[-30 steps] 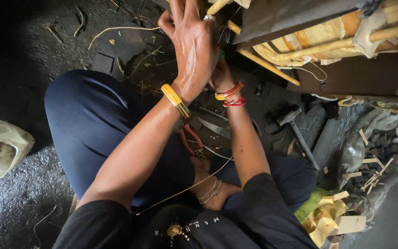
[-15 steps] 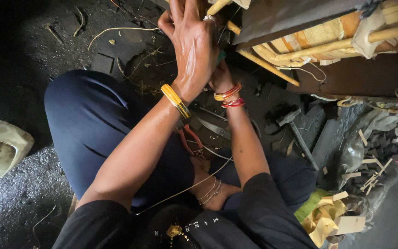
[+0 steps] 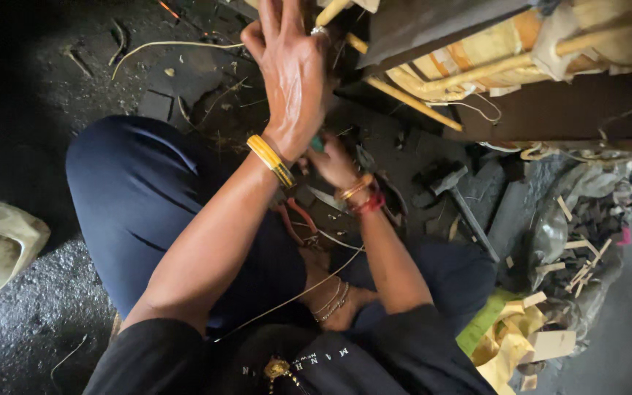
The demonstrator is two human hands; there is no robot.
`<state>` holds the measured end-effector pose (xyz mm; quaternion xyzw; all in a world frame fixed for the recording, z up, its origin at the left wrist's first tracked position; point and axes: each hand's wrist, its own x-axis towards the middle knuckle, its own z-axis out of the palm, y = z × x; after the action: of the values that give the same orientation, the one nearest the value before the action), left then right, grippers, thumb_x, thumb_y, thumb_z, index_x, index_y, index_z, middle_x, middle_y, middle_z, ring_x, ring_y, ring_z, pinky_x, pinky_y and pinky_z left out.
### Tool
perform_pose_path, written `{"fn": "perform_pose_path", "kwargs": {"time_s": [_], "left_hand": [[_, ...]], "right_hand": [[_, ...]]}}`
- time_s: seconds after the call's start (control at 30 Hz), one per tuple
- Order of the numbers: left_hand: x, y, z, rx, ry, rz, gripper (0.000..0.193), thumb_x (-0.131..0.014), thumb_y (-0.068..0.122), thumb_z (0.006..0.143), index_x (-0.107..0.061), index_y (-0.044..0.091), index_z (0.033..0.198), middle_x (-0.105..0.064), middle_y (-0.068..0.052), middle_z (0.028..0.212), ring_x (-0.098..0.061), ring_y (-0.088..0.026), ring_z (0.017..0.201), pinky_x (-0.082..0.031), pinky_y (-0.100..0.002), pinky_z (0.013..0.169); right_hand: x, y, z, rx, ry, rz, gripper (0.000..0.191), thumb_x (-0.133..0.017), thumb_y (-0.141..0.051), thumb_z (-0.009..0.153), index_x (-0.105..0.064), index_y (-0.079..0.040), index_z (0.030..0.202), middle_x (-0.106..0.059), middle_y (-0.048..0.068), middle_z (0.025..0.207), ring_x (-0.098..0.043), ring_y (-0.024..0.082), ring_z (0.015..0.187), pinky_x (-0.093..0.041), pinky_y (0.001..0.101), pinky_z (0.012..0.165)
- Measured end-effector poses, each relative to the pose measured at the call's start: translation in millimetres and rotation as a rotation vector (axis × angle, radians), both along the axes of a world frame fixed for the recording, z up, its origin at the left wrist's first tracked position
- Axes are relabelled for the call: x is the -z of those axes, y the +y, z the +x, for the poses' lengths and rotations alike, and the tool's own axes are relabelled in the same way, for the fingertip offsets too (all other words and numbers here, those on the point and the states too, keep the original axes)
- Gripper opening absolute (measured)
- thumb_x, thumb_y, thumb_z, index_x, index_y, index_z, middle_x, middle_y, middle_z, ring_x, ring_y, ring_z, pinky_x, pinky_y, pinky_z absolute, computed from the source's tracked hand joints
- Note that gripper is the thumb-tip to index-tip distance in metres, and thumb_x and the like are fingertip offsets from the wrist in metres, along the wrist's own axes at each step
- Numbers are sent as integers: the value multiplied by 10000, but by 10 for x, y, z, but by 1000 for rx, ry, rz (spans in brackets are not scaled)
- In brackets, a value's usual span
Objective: The person sits on the floor and uses pliers and a knife to cut and adjust metal wires and wooden sticks attached to the frame of a set of drums. They repeatedly cut wires, bend them, and secure them to the drum structure.
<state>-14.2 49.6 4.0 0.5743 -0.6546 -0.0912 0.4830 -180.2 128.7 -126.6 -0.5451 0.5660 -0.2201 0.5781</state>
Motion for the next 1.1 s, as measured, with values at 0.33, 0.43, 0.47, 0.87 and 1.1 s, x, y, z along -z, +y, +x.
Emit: {"fn": "perform_pose_path", "kwargs": {"time_s": [0.33, 0.43, 0.47, 0.87, 1.1], "left_hand": [[-24, 25, 48, 18, 11, 22, 172, -656, 176, 883, -726, 22, 916, -538, -174, 1294, -445, -383, 1188, -355, -494, 959], [-57, 29, 87, 24, -7, 21, 166, -649, 175, 885, -735, 33, 885, -561, -144, 1287, -455, -382, 1144, -368, -480, 961], [-68, 30, 95, 25, -26, 11, 163, -644, 169, 880, -742, 39, 883, -568, -137, 1289, -458, -383, 1131, -372, -477, 957], [-114, 130, 167, 35, -232, -17, 264, -657, 138, 881, -743, 55, 1117, -643, -71, 982, -612, -269, 935, -497, -403, 787], [-172, 162, 180, 62, -137, 79, 112, -687, 109, 884, -703, 49, 977, -689, -136, 974, -696, -341, 768, -521, -458, 596]], "right_hand": [[-547, -115, 336, 428, 393, -784, 235, -665, -74, 941, -737, -20, 1159, -786, 114, 953, -712, 205, 864, -581, 368, 840], [-352, -457, 562, 742, -392, -506, 311, -641, -123, 996, -702, 28, 1262, -739, 121, 1082, -659, 163, 926, -548, 349, 857], [-287, -537, 634, 834, -694, -350, 354, -652, -154, 1017, -691, 44, 1308, -712, 133, 1154, -643, 170, 957, -524, 346, 850], [-144, -876, 877, 486, -1247, -238, 378, -456, -319, 1133, -563, -47, 1373, -623, 86, 1246, -587, 201, 1134, -471, 363, 1023], [-104, -846, 985, 471, -1338, -81, 303, -456, -361, 1113, -600, -110, 1202, -609, 15, 1109, -581, 158, 1067, -477, 328, 989]]}}
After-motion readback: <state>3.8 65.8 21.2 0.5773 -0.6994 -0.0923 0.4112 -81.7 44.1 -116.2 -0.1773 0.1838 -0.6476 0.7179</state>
